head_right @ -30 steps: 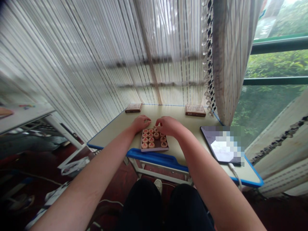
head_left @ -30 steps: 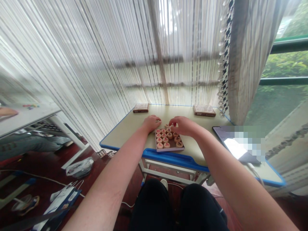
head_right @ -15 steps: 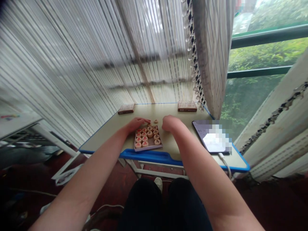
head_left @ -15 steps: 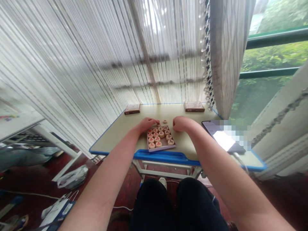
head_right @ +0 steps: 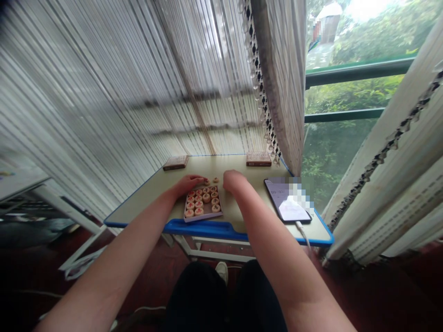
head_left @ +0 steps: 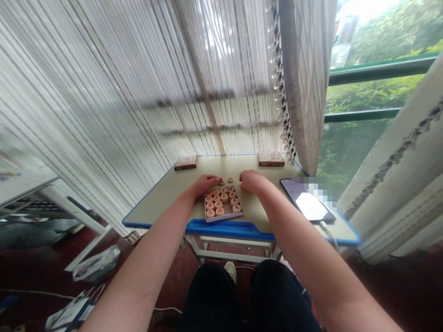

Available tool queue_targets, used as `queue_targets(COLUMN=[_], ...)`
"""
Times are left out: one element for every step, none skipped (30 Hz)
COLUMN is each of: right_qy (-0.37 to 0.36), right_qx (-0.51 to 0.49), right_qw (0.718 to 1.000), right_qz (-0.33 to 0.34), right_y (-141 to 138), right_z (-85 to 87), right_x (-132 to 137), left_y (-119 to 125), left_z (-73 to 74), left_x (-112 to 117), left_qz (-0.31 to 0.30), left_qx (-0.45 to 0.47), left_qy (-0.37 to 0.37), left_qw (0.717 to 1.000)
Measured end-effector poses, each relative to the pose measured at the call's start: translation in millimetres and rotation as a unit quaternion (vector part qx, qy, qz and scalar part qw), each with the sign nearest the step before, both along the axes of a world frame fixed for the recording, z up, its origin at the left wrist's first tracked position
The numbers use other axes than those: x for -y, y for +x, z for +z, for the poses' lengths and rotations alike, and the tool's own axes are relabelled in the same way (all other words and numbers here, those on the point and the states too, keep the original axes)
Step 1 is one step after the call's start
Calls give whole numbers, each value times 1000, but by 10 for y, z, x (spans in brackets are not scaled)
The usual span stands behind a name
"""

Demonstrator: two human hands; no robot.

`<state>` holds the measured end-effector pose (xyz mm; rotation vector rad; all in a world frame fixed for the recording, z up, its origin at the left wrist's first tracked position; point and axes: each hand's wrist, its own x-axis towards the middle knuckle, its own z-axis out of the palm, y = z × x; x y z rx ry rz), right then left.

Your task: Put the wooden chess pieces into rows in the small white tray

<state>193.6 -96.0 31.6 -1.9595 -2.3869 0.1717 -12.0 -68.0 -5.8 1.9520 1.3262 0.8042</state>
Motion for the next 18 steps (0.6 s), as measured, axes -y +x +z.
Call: queue_targets(right_qy=[-1, -2, -3, -4, -6, -8, -9, -8, -5, 1, 7, 9, 5, -3, -14, -24, -28, -25], right_qx=[-1, -2, -3, -5, -6, -6, -7, -9, -12, -17, -21, -25, -27, -27, -26, -24, -22, -22], right_qw=[1000, 1000, 1000, 1000, 1000, 1000, 1000, 1000, 1000, 1000, 999, 999, 999, 1000, 1000, 999, 999, 999], right_qz=[0, -1, -2, -5, -8, -10, -13, -17, -20, -23, -23, -22, -18, -14, -11, -11, -14, -18], right_y=[-1, -3, -5, -7, -8, -7, -4, -1, 4, 9, 13, 17, 19, 19, 18, 15, 10, 5], right_z=[1, 1, -1, -3, -6, -8, -10, -10, -9, -8, -6, -5, -5, -5, -7, -8, -11, -14], right_x=[7, 14, 21, 29, 36, 42, 46, 49, 48, 45, 39, 31, 22, 11, 1, -8, -14, -19], left_y=[5, 10, 15, 18, 20, 20, 20, 19, 17, 15, 13, 11, 9, 7, 5, 4, 3, 4], left_z=[4, 8, 12, 14, 16, 18, 19, 19, 20, 20, 20, 18, 14, 9, 2, -6, -13, -19], left_x=[9, 17, 25, 30, 33, 33, 31, 26, 19, 10, -1, -12, -24, -36, -47, -57, -65, -70], left_qz=[5, 10, 14, 17, 20, 23, 23, 21, 19, 19, 22, 26, 30, 33, 34, 33, 32, 31], left_qx=[3, 7, 11, 15, 17, 17, 15, 11, 7, 5, 4, 4, 5, 6, 7, 9, 11, 13], left_qy=[-3, -4, -5, -4, -4, -3, -3, -4, -6, -7, -8, -10, -11, -11, -12, -12, -13, -12], left_qw=[1000, 1000, 1000, 1000, 1000, 1000, 1000, 1000, 1000, 1000, 1000, 1000, 999, 999, 999, 999, 999, 999])
